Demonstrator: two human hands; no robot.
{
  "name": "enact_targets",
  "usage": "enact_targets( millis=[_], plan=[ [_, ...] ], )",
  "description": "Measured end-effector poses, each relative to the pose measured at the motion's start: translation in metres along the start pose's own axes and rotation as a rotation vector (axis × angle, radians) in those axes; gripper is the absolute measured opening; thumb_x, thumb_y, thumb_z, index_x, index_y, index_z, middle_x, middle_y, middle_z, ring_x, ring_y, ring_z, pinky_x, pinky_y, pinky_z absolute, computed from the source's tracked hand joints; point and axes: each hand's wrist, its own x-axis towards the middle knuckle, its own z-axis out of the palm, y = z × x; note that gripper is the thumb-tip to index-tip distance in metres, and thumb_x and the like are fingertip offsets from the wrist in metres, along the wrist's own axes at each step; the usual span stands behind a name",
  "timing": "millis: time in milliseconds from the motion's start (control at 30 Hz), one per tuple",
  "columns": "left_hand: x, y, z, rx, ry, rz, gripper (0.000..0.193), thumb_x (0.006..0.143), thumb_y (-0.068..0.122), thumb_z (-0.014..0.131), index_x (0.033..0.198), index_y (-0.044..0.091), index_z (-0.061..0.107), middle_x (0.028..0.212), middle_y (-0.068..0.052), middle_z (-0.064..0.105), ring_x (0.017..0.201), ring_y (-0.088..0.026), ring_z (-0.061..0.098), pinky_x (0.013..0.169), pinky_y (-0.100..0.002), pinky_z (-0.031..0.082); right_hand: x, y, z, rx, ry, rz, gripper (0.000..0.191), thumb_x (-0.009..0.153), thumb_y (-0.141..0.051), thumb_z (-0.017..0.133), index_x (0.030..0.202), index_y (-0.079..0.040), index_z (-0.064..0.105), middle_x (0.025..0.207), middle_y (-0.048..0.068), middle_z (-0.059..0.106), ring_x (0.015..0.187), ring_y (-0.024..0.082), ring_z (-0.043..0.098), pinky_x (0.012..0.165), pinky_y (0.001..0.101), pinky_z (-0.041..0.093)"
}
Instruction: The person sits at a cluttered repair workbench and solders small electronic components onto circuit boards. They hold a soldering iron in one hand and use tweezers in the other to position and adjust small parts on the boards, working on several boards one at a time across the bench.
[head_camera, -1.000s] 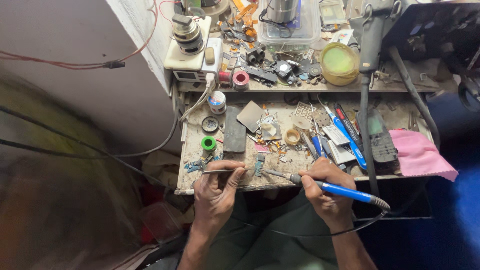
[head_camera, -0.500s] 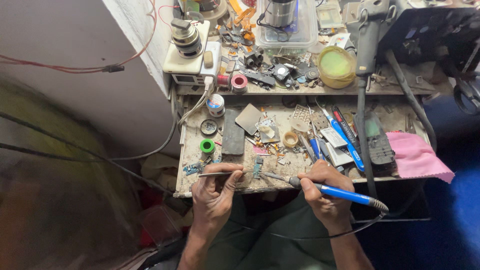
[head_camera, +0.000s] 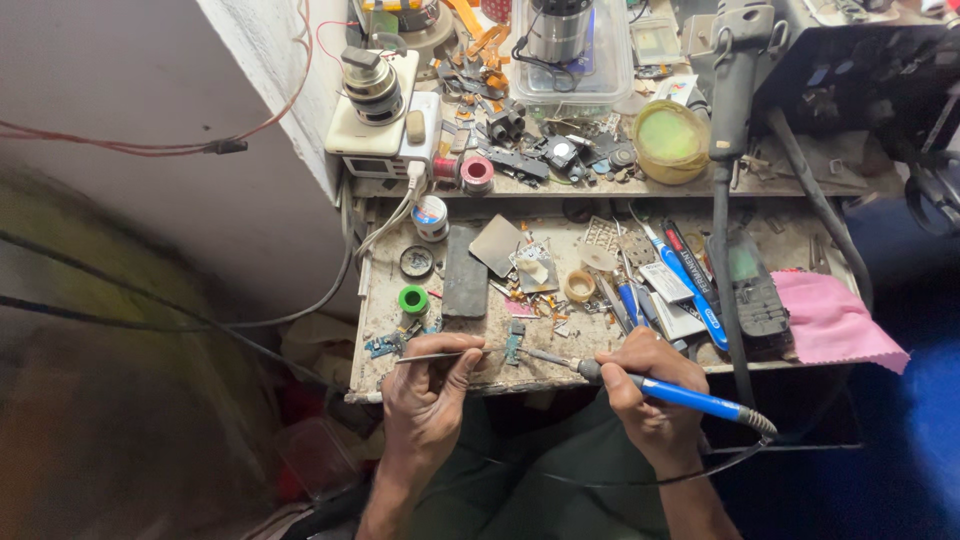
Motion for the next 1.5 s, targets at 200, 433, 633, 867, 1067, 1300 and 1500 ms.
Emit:
enact_targets(
  millis=[200,433,633,867,1067,1300,1500],
  plan=[
    [0.0013,0.0005,0.0012,-0.028,0.007,-0.006,0.015,0.097,0.003,0.069,0.111,0.004,0.064,0.102,-0.005,0.076,0.088,-0.009,0.075,0.079,-0.022,0.061,0.0003,0.0013,0.0005,0.015,0.008,0.001,0.008,0.086,-0.005,0.069,0.088,0.002,0.071,0.076,0.006,0.063,0.068,0.015,0.056,0.065,0.0285,0.045],
    [0.0029,0.0065,-0.0028,0.014,-0.007,-0.018,0.014,0.097,0.004,0.07,0.11,0.004,0.065,0.101,-0.005,0.076,0.086,-0.01,0.075,0.076,-0.023,0.061,0.0001,0.0054,0.0028,0.027,0.005,0.007,0.008,0.087,-0.006,0.069,0.086,0.002,0.069,0.074,0.005,0.062,0.066,0.015,0.055,0.064,0.0285,0.044],
    [0.0029,0.0049,-0.0019,-0.009,-0.016,-0.001,0.014,0.098,0.005,0.07,0.11,0.004,0.065,0.102,-0.005,0.075,0.087,-0.01,0.075,0.077,-0.023,0.061,-0.0004,0.0065,0.0021,0.011,0.003,-0.006,0.008,0.088,-0.006,0.069,0.087,0.001,0.069,0.074,0.005,0.062,0.066,0.014,0.055,0.064,0.0283,0.044],
    [0.0024,0.0023,-0.0019,-0.002,-0.026,0.013,0.015,0.098,0.005,0.07,0.112,0.004,0.064,0.103,-0.005,0.076,0.088,-0.009,0.074,0.077,-0.023,0.06,-0.0002,0.0039,0.0017,0.005,-0.002,-0.013,0.007,0.087,-0.006,0.069,0.087,0.001,0.069,0.074,0.005,0.063,0.067,0.014,0.056,0.064,0.0283,0.044],
    [0.0027,0.0016,-0.0026,-0.029,-0.018,-0.006,0.015,0.098,0.005,0.07,0.112,0.004,0.065,0.103,-0.005,0.076,0.088,-0.009,0.073,0.078,-0.023,0.06,0.0003,0.0051,0.0028,0.026,0.008,-0.013,0.007,0.087,-0.006,0.069,0.086,0.001,0.069,0.074,0.005,0.062,0.066,0.015,0.055,0.064,0.0286,0.044],
    [0.0005,0.0009,0.0006,-0.007,0.007,-0.009,0.013,0.097,0.004,0.069,0.11,0.004,0.064,0.103,-0.005,0.075,0.088,-0.009,0.075,0.077,-0.023,0.06,-0.0007,0.0038,-0.0011,0.052,0.006,-0.02,0.006,0.086,-0.004,0.068,0.086,0.001,0.07,0.074,0.005,0.063,0.067,0.015,0.056,0.064,0.0287,0.044],
    [0.0003,0.0001,0.0018,-0.011,0.017,0.006,0.013,0.097,0.003,0.07,0.109,0.004,0.065,0.102,-0.005,0.076,0.087,-0.009,0.075,0.078,-0.023,0.061,-0.0011,0.0024,-0.0034,0.066,0.001,-0.019,0.006,0.085,-0.003,0.068,0.087,0.001,0.071,0.073,0.005,0.062,0.066,0.015,0.055,0.063,0.0288,0.044]
  ],
)
